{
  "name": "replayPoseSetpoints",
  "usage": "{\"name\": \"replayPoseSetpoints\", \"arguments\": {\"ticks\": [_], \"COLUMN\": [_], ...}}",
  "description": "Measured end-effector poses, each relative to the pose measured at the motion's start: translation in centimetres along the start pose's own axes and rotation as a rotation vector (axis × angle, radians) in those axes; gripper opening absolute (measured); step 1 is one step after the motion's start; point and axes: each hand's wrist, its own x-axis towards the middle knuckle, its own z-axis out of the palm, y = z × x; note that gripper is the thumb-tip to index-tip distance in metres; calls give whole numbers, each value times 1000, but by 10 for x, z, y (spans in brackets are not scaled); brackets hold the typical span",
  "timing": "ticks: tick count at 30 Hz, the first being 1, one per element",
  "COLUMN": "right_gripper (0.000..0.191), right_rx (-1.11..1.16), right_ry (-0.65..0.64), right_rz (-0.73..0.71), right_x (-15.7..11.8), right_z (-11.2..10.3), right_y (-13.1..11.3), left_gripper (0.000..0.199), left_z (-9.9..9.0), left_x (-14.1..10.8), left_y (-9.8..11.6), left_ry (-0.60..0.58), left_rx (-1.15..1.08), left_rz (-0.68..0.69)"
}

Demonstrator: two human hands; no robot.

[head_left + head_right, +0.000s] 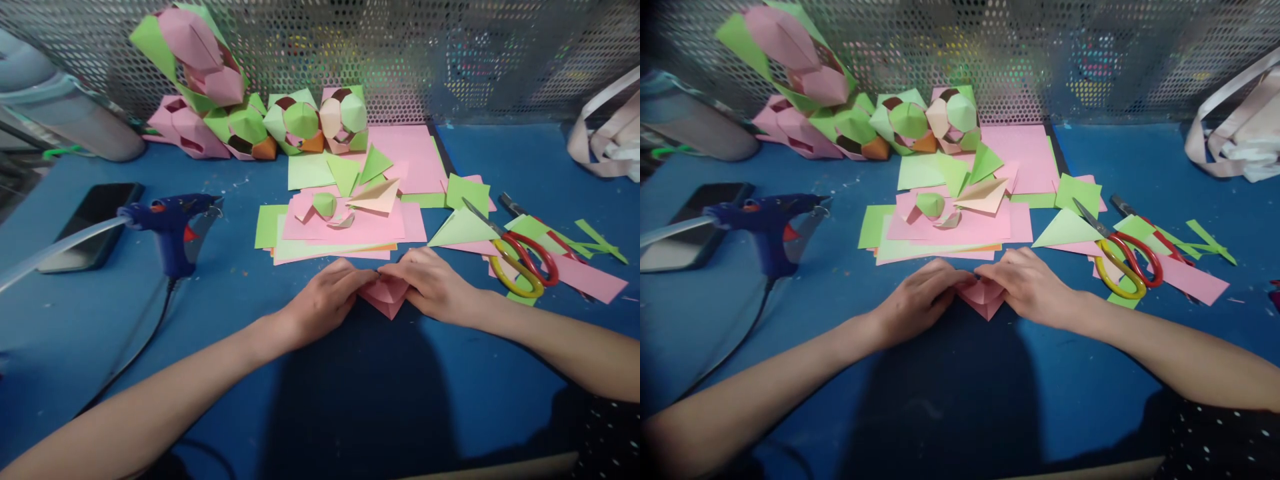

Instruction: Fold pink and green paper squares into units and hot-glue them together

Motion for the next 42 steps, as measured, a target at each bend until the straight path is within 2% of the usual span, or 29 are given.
{"name": "replayPoseSetpoints", "arguments": {"ticks": [5, 10, 14, 17, 20, 22, 25, 27, 29, 33, 36, 42], "right_gripper": [31, 27, 27, 25, 25, 25, 24, 23, 23, 32, 42, 29], "right_rx": [-214, -460, -576, -576, -464, -366, -174, 1, 208, 580, 651, 660], "right_ry": [15, -59, -134, -128, -107, -73, 49, 149, 214, 247, 275, 354], "right_rz": [-93, -144, -140, -112, -56, -13, 27, 80, 185, 434, 467, 486], "right_x": [2, -1, -5, -5, -4, -1, 4, 7, 9, 10, 11, 12], "right_z": [-4, -21, -30, -32, -31, -29, -24, -22, -19, -12, -6, -7], "right_y": [-3, -7, -11, -9, -5, -2, -4, -8, -14, -21, -21, -21], "left_gripper": [32, 32, 38, 35, 29, 28, 23, 13, 7, 6, 3, 4], "left_z": [-2, -9, -11, -9, -8, -8, -8, -8, -7, -5, -4, -3], "left_x": [0, -6, -11, -11, -7, -3, 3, 5, 7, 8, 10, 11], "left_y": [-1, -1, -2, -3, -1, 2, 9, 14, 18, 25, 28, 30], "left_ry": [-20, -57, -90, -37, 44, 48, 51, 99, 145, 230, 263, 200], "left_rx": [121, 287, 388, 415, 372, 289, 136, 44, -71, -390, -519, -519], "left_rz": [128, 204, 205, 176, 94, 7, -114, -215, -355, -581, -659, -693]}}
